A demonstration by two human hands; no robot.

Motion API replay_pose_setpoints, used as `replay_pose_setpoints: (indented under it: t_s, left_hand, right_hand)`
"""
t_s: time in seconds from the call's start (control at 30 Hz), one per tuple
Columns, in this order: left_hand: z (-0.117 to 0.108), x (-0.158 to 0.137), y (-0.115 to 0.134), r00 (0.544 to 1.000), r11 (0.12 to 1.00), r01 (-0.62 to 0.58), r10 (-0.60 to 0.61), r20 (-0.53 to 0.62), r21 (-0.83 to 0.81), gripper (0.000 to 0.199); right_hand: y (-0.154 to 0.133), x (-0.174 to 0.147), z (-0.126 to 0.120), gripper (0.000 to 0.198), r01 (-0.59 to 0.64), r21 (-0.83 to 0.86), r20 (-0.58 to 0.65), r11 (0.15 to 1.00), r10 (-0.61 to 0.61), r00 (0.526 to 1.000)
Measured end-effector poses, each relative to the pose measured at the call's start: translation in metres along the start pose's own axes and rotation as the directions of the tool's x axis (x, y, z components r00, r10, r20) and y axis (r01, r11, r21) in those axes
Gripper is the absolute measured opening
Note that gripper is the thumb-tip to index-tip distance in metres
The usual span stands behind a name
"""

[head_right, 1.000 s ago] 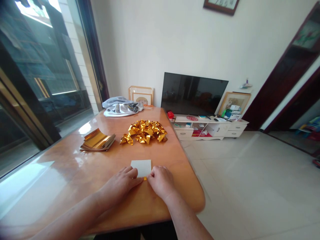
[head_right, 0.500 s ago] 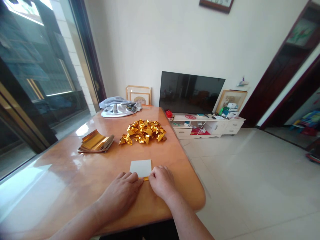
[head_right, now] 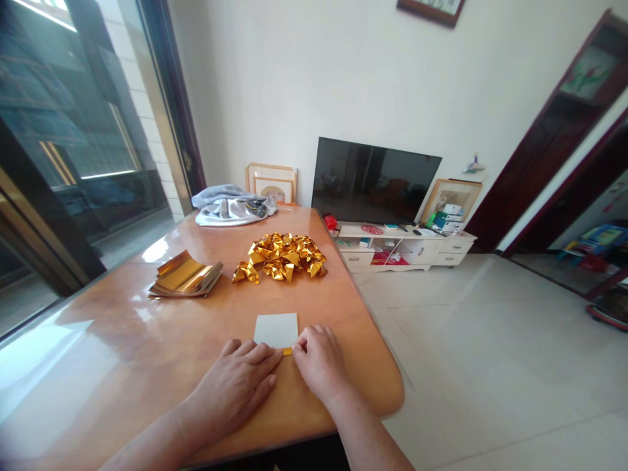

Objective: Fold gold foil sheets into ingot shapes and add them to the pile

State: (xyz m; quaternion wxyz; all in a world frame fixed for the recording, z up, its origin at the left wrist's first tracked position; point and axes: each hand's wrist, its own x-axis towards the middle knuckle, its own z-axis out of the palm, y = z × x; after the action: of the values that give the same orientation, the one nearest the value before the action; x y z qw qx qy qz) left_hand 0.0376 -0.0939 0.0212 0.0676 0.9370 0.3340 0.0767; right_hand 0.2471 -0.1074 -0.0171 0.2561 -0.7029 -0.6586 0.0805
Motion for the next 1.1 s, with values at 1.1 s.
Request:
replay_pose_setpoints:
  t_s: [1.1]
  left_hand:
    - [0.007, 0.001, 0.001, 0.999, 0.993, -0.016, 0.019, -0.029, 0.118, 0.022]
  right_hand:
    - [-0.033, -0.051, -0.011, 0.078, 0.062, -0.289, 0.238, 0.955, 0.009, 0.971]
